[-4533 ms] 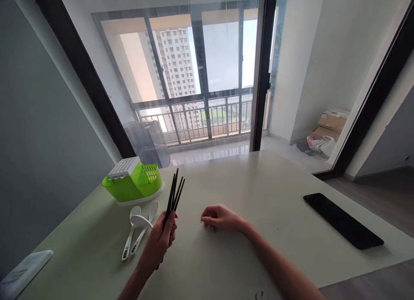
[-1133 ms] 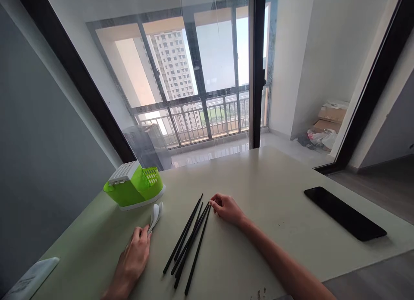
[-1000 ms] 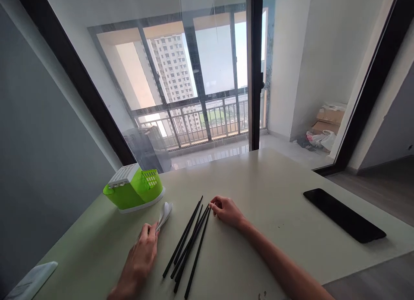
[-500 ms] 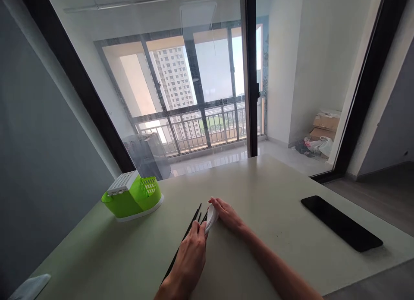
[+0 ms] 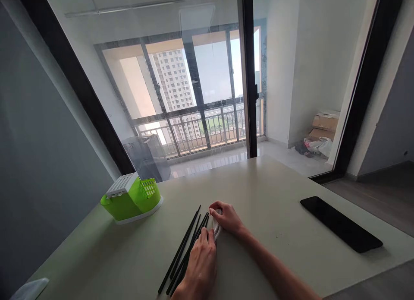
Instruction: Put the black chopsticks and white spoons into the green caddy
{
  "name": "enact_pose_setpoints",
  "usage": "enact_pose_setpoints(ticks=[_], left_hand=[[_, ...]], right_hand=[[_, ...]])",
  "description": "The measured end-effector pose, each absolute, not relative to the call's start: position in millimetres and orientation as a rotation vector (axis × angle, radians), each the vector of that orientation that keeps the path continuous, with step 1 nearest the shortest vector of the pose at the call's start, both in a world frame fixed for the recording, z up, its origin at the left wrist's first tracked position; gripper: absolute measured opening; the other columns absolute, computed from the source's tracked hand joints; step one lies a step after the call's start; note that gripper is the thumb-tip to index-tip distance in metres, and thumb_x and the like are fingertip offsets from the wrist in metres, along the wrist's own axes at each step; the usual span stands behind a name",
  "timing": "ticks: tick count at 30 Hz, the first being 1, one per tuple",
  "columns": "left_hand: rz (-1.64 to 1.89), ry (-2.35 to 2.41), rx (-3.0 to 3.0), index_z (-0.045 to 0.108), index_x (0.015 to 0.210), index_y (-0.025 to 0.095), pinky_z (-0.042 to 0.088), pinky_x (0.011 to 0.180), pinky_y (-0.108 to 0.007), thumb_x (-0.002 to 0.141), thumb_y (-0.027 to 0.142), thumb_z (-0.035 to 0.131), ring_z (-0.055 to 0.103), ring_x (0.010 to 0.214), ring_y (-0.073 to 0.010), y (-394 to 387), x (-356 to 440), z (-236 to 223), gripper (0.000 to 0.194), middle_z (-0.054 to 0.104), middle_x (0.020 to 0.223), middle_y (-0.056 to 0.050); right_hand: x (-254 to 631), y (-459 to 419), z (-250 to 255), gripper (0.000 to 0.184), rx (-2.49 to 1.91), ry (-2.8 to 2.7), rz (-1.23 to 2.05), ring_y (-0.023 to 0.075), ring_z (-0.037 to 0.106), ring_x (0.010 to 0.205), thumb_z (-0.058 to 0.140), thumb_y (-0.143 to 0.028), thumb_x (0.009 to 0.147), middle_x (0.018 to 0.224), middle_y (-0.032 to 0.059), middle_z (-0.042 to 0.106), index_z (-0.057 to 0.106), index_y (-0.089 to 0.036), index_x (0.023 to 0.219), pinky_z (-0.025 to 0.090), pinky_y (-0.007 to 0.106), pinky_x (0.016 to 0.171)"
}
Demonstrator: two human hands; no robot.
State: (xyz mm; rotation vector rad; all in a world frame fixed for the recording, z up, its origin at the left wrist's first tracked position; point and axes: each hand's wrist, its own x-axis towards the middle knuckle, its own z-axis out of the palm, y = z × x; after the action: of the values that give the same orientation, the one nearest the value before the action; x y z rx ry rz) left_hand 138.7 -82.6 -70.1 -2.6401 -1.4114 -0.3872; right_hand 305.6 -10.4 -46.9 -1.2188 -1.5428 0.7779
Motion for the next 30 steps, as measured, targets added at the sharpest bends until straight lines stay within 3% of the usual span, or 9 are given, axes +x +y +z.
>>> enact_pose_setpoints(ticks=[8, 10, 15, 19, 23, 26, 30], left_hand=[[-0.128, -1.563, -2.6, 0.06, 0.137, 0.004, 0.053, 0.091, -0.042, 0.085, 0.002, 0.047, 0.064, 0.108, -0.0321, -90.8, 152.5, -48.0, 0.053, 0.065, 0.118, -0.025], [-0.146, -1.571, -2.619, 0.059, 0.138, 0.005, 0.052, 0.093, -0.045, 0.089, 0.008, 0.049, 0.063, 0.109, -0.0333, -93.2, 151.8, -42.6, 0.05, 0.065, 0.12, -0.024], [-0.274, -1.545, -2.686, 0.052, 0.145, 0.013, 0.05, 0.098, -0.045, 0.096, 0.041, 0.056, 0.061, 0.11, -0.0319, -85.0, 135.5, -7.7, 0.057, 0.064, 0.125, -0.019], [-0.563, -1.454, -2.519, 0.051, 0.143, 0.014, 0.043, 0.107, -0.045, 0.102, 0.046, 0.046, 0.052, 0.127, -0.0304, -40.5, 100.2, 42.5, 0.053, 0.058, 0.137, -0.017], [-0.715, -1.525, -2.044, 0.056, 0.135, 0.013, 0.029, 0.117, -0.051, 0.1, 0.049, 0.05, 0.034, 0.144, -0.0363, 20.1, 43.0, 89.4, 0.05, 0.047, 0.148, -0.02], [-0.664, -1.602, -1.83, 0.053, 0.137, 0.008, 0.022, 0.119, -0.057, 0.103, 0.05, 0.042, 0.024, 0.148, -0.0415, 51.8, -5.1, 111.1, 0.056, 0.038, 0.155, -0.021], [-0.552, -1.815, -1.714, 0.054, 0.139, 0.007, 0.02, 0.117, -0.063, 0.102, 0.052, 0.044, 0.032, 0.143, -0.0447, 71.5, -54.8, 121.0, 0.059, 0.044, 0.154, -0.023]], right_hand=[[303.8, -10.8, -48.7, 0.029, -1.212, -1.562, 0.718, 0.0234, 0.069, 0.088, 0.056, -0.044, 0.089, 0.093, 0.0069, 0.077, 0.072, -0.02, 0.094, 0.052, 0.036, 0.083], [304.0, -10.7, -48.3, 0.029, -1.211, -1.557, 0.719, 0.0233, 0.069, 0.088, 0.057, -0.044, 0.089, 0.094, 0.0068, 0.077, 0.071, -0.021, 0.094, 0.052, 0.035, 0.082], [305.3, -10.8, -45.7, 0.034, -1.223, -1.531, 0.738, 0.0221, 0.068, 0.082, 0.056, -0.05, 0.09, 0.089, 0.0061, 0.077, 0.072, -0.02, 0.094, 0.051, 0.034, 0.076], [307.2, -9.7, -45.1, 0.044, -1.234, -1.476, 0.767, 0.022, 0.068, 0.079, 0.053, -0.059, 0.092, 0.088, 0.0068, 0.077, 0.072, -0.019, 0.094, 0.051, 0.033, 0.073], [311.1, -4.5, -48.8, 0.051, -1.253, -1.372, 0.792, 0.0229, 0.071, 0.083, 0.051, -0.067, 0.091, 0.089, 0.0072, 0.078, 0.072, -0.02, 0.09, 0.052, 0.034, 0.078], [317.0, 2.0, -53.3, 0.056, -1.277, -1.263, 0.791, 0.0228, 0.072, 0.081, 0.047, -0.071, 0.091, 0.084, 0.0073, 0.077, 0.07, -0.021, 0.083, 0.054, 0.034, 0.08], [329.9, 9.9, -58.1, 0.059, -1.295, -1.147, 0.785, 0.022, 0.071, 0.075, 0.045, -0.075, 0.089, 0.081, 0.0075, 0.075, 0.068, -0.022, 0.079, 0.055, 0.033, 0.069]])
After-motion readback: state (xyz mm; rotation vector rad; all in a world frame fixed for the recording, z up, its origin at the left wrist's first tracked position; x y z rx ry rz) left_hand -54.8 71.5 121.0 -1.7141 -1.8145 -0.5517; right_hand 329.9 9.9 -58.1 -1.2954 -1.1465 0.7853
